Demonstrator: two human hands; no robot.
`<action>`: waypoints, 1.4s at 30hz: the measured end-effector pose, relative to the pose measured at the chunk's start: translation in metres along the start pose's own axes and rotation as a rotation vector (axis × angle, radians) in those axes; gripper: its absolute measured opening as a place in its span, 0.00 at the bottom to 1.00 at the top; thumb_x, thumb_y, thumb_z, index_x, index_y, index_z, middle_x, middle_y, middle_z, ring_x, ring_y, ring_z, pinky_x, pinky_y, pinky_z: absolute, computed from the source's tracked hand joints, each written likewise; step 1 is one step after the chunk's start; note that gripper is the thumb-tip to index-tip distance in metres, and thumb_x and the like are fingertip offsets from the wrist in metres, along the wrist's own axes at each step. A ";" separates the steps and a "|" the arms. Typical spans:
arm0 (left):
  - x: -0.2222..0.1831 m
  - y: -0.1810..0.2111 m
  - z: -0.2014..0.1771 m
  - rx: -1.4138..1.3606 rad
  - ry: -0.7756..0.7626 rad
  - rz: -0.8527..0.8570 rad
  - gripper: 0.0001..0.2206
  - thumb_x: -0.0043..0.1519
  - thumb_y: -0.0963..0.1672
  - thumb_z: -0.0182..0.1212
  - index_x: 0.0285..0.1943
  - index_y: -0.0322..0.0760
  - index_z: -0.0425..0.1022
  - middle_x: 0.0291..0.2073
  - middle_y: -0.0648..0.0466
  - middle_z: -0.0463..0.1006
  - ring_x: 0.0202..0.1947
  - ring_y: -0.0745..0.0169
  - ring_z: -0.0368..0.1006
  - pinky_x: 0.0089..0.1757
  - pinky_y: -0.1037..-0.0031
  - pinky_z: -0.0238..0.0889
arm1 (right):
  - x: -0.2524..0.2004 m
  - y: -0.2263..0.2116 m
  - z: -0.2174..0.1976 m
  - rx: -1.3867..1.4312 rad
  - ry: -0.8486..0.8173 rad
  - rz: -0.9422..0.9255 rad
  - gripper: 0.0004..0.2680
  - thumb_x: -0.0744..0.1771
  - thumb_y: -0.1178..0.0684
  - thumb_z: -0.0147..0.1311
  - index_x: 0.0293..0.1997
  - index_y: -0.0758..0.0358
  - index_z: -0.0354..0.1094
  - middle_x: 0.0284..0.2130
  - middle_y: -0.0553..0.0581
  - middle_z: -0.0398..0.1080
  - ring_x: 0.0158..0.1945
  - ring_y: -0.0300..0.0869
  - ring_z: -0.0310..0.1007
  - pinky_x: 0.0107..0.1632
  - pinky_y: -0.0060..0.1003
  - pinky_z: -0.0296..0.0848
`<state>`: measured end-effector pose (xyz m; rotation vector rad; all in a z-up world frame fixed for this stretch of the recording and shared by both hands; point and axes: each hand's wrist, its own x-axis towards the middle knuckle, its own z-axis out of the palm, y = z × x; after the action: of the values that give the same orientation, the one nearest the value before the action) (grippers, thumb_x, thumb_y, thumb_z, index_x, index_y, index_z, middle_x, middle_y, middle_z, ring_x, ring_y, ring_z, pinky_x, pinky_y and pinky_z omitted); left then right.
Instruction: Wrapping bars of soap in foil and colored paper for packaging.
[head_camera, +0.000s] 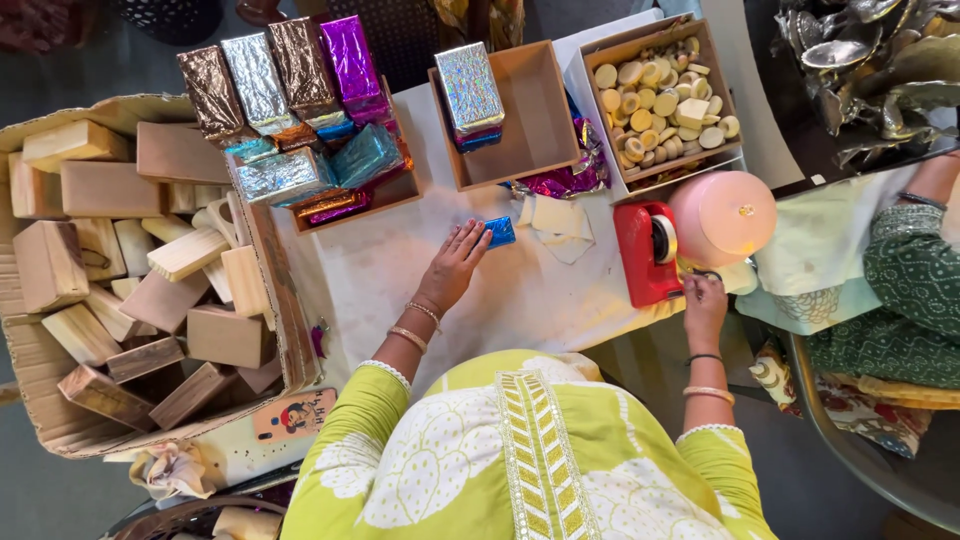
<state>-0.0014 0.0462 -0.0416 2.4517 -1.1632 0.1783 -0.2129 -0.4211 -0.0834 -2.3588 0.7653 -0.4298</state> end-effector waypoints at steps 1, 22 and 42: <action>0.000 0.000 0.001 -0.001 0.000 0.000 0.27 0.61 0.35 0.53 0.73 0.33 0.63 0.72 0.42 0.63 0.74 0.47 0.56 0.70 0.57 0.50 | 0.001 -0.001 0.003 -0.001 0.000 0.001 0.06 0.71 0.53 0.56 0.50 0.60 0.76 0.40 0.58 0.68 0.40 0.48 0.69 0.46 0.43 0.71; -0.001 -0.004 0.008 -0.049 0.001 -0.033 0.21 0.63 0.35 0.53 0.68 0.30 0.68 0.72 0.43 0.63 0.74 0.46 0.56 0.70 0.57 0.50 | -0.003 0.005 0.005 0.177 -0.134 0.165 0.05 0.69 0.60 0.58 0.47 0.67 0.72 0.32 0.54 0.75 0.34 0.34 0.70 0.41 0.30 0.71; -0.001 -0.002 0.008 -0.094 0.036 -0.037 0.18 0.64 0.35 0.52 0.65 0.28 0.69 0.71 0.43 0.64 0.74 0.47 0.57 0.70 0.56 0.49 | -0.071 0.058 0.064 0.705 -0.022 0.265 0.02 0.72 0.59 0.52 0.46 0.62 0.64 0.36 0.49 0.68 0.38 0.34 0.67 0.44 0.30 0.69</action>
<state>-0.0009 0.0441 -0.0501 2.3765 -1.0851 0.1531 -0.2626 -0.3856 -0.1769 -1.5839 0.7486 -0.4640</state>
